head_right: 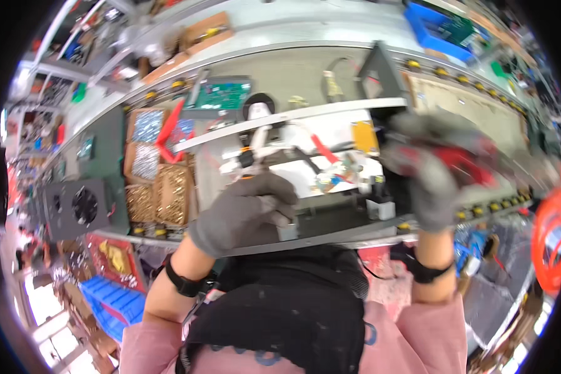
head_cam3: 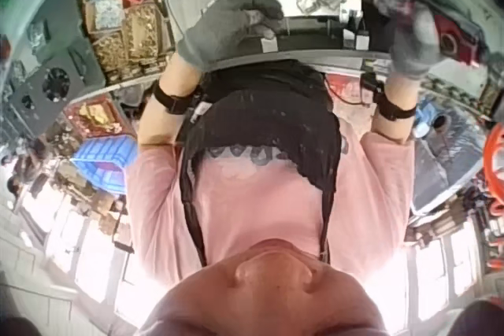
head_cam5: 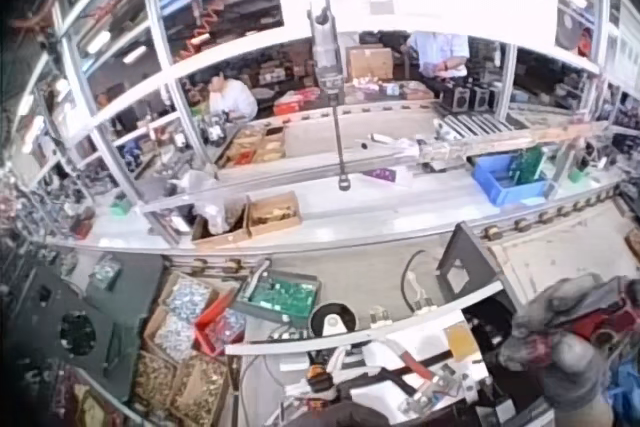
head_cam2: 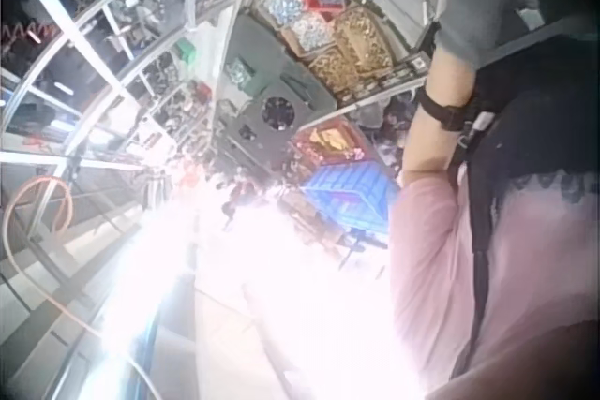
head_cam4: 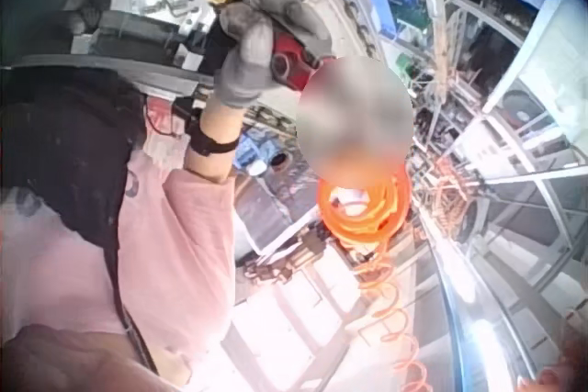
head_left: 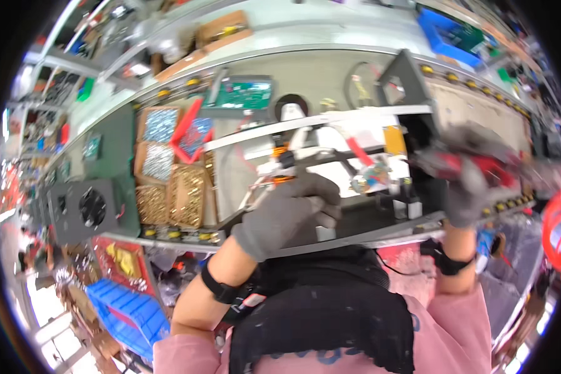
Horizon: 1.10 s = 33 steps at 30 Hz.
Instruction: Assembling electronic inverter units on an assembly line using a power screwdriver and various electronic components.
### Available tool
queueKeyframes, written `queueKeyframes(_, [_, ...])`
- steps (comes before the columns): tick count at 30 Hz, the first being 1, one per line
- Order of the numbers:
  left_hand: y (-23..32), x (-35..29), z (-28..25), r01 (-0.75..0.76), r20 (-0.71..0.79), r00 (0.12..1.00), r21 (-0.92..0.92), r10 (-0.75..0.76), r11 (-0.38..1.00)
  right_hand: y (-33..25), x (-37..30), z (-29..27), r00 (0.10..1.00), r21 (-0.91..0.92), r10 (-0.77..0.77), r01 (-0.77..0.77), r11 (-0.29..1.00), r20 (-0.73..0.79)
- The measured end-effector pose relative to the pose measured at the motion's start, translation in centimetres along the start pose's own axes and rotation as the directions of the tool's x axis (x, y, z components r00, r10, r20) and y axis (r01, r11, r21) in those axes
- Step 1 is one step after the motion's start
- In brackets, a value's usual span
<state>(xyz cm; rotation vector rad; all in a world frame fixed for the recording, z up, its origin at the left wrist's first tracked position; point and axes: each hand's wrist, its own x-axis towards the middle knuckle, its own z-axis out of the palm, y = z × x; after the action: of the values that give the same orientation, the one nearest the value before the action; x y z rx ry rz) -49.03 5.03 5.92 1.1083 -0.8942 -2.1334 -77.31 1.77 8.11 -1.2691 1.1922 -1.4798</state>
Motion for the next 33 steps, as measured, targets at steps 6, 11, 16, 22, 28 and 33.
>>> queueKeyframes(6, [1.2,-8.3,-7.1,-0.145,-0.186,0.973,-0.055,0.133,0.988,-5.4,-6.1,-14.5,0.875,0.075,-0.244,0.301,0.951,-0.418])
queueKeyframes(11, [0.9,-10.8,-20.0,-0.078,-0.570,0.808,0.152,0.152,0.985,-1.6,-15.6,-19.6,0.828,0.049,0.038,-0.013,0.999,-0.559])
queueKeyframes(16, [0.9,-5.8,-29.7,0.463,-0.747,0.572,0.635,0.338,0.618,7.0,-24.9,-19.2,0.537,-0.219,0.043,-0.413,0.884,-0.842])
queueKeyframes(22, [2.4,-1.8,-23.4,0.087,-0.407,0.669,0.874,0.622,0.478,17.9,-34.4,-19.3,0.614,-0.269,0.174,-0.559,0.784,-0.770])
queueKeyframes(28, [4.5,0.5,-11.8,-0.133,0.162,0.755,0.987,0.635,-0.095,18.4,-37.2,-16.9,0.551,-0.553,0.250,-0.830,0.068,-0.796])
queueKeyframes(33, [5.2,2.7,-8.2,0.043,-0.001,0.967,0.986,0.255,-0.160,15.7,-36.1,-15.1,0.458,-0.492,0.276,-0.868,-0.064,-0.845])
